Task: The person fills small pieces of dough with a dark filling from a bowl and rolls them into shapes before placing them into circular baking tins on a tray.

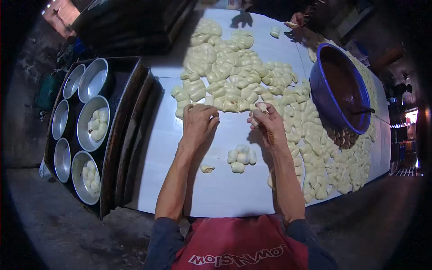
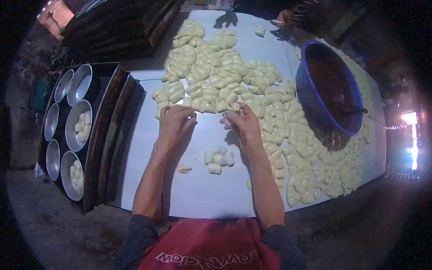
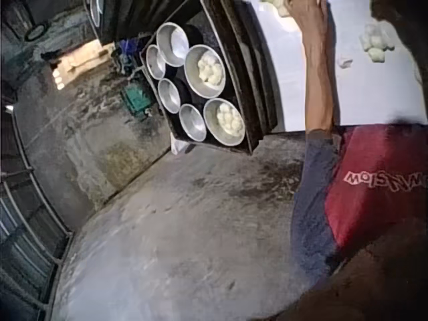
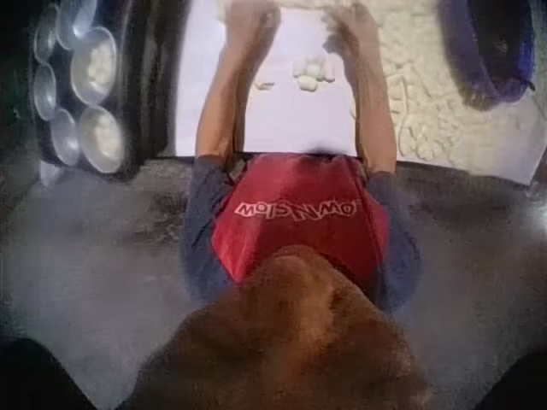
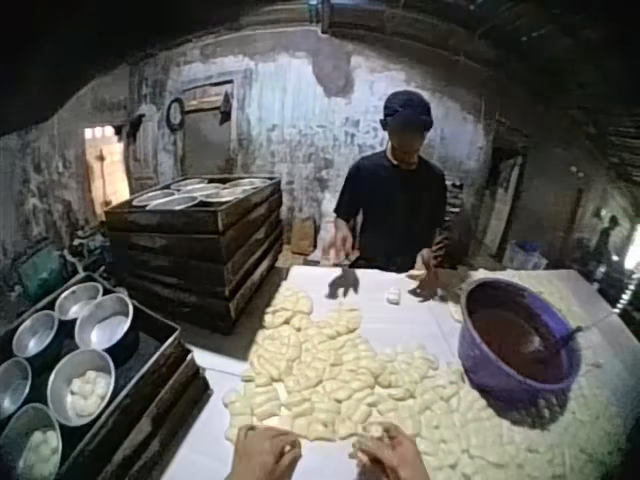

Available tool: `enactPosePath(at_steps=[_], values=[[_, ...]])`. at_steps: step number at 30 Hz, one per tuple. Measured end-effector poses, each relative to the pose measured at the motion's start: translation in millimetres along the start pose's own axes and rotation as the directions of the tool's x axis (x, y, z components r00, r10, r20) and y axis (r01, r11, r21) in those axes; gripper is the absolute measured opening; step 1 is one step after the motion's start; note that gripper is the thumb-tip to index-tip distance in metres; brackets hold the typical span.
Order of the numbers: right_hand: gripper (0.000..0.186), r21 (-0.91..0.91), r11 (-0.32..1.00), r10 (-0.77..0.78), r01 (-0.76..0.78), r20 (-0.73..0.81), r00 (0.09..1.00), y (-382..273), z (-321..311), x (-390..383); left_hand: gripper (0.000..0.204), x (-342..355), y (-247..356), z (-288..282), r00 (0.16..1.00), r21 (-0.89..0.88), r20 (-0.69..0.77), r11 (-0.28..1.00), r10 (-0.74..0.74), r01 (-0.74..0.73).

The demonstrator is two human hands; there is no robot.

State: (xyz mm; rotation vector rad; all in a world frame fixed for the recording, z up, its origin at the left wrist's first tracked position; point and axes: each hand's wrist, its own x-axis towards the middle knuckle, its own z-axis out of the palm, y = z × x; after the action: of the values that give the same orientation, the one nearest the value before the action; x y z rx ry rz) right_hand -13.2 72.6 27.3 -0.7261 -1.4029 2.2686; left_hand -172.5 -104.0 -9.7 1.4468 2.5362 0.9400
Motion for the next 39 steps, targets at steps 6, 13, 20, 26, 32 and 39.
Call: enactPosePath(at_steps=[6,13,20,26,32,39], values=[[0.041,0.112,0.988,0.097,-0.104,0.071,0.993,-6,-10,-41,0.053,-8,83,-2,0.999,-0.451,-0.052,0.892,0.008,-0.030],[0.029,-0.130,0.966,0.236,-0.223,0.101,0.966,-19,-36,-66,0.029,-11,113,7,0.883,-0.713,0.457,0.548,-0.110,0.437],[0.028,-0.163,0.987,-0.001,-0.006,-0.037,0.999,-4,-72,-80,0.030,-25,153,50,0.795,-0.799,0.502,0.169,-0.341,0.577],[0.025,-0.190,0.981,-0.006,-0.023,-0.151,0.989,-20,-107,-89,0.045,-12,182,89,0.923,-0.916,0.187,0.279,-0.337,0.288],[0.028,0.282,0.957,-0.026,0.064,-0.139,0.990,-44,-100,-105,0.065,10,239,111,0.964,-0.876,-0.255,0.439,-0.076,-0.197],[0.029,0.429,0.903,0.000,0.030,-0.071,0.997,-76,-144,-106,0.082,18,274,177,0.992,-0.991,-0.123,0.050,-0.036,-0.122]])
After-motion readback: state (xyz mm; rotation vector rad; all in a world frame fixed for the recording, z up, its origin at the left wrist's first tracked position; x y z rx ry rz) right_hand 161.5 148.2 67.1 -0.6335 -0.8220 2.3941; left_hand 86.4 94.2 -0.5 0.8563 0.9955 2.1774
